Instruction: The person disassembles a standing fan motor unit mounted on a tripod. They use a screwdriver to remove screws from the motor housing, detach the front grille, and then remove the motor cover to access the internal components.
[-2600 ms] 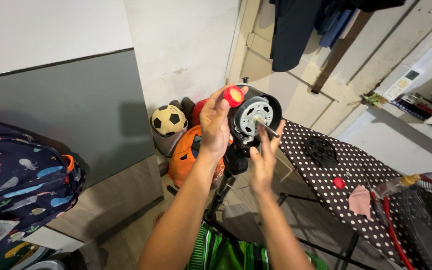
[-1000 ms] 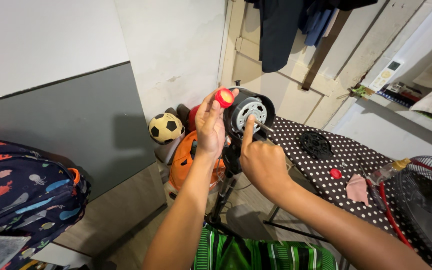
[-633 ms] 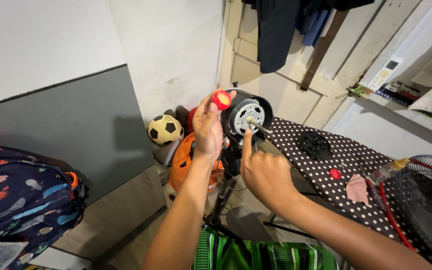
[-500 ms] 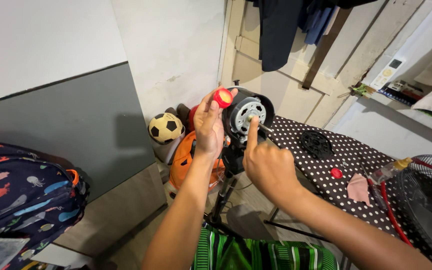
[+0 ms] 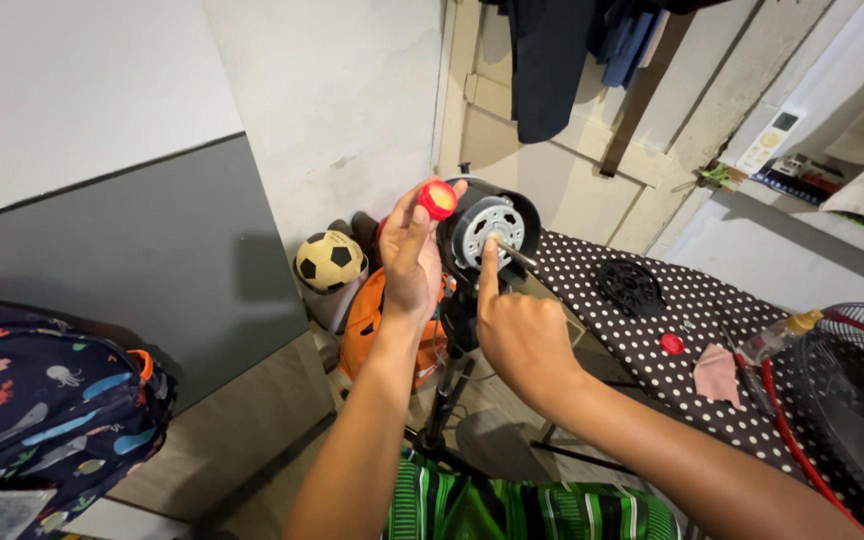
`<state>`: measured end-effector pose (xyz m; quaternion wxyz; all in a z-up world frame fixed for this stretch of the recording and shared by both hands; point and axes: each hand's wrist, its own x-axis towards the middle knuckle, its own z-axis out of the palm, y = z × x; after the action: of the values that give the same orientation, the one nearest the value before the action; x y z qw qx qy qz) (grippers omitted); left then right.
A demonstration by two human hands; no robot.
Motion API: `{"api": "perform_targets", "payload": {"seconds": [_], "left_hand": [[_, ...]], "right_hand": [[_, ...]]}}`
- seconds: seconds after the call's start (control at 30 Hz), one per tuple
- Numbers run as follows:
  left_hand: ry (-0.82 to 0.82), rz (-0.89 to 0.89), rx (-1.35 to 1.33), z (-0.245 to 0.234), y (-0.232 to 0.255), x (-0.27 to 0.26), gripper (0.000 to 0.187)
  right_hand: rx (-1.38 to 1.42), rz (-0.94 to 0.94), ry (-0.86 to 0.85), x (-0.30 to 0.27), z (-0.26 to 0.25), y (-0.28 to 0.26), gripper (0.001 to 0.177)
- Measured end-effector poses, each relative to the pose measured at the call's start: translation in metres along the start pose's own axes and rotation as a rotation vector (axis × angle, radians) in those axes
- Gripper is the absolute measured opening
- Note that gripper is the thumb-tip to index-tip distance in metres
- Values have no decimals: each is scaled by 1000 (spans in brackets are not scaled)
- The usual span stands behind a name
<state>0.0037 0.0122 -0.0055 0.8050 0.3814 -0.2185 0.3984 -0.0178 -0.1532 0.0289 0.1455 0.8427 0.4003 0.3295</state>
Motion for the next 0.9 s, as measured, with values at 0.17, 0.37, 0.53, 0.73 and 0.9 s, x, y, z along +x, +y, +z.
{"api": "perform_targets", "payload": {"seconds": [0.17,0.37,0.53,0.73,0.9], "left_hand": [[-5,18,-22,-2,-1,0,51],[-8,12,-18,-2,1,0,50],[-19,16,-17,-5,-1,1,48],[-10,-31,7,-3,0,-1,47],[-10,-49,-25,-2,-2,-2,46]], "right_hand": [[76,-32,-4,-17,-11,10,56],[626,32,342,-26,5,60,18],[1237,30,422,-11,61,104,17],[1286,-159,293,22,77,104,59],[1274,-257,242,32,75,100,63]]}}
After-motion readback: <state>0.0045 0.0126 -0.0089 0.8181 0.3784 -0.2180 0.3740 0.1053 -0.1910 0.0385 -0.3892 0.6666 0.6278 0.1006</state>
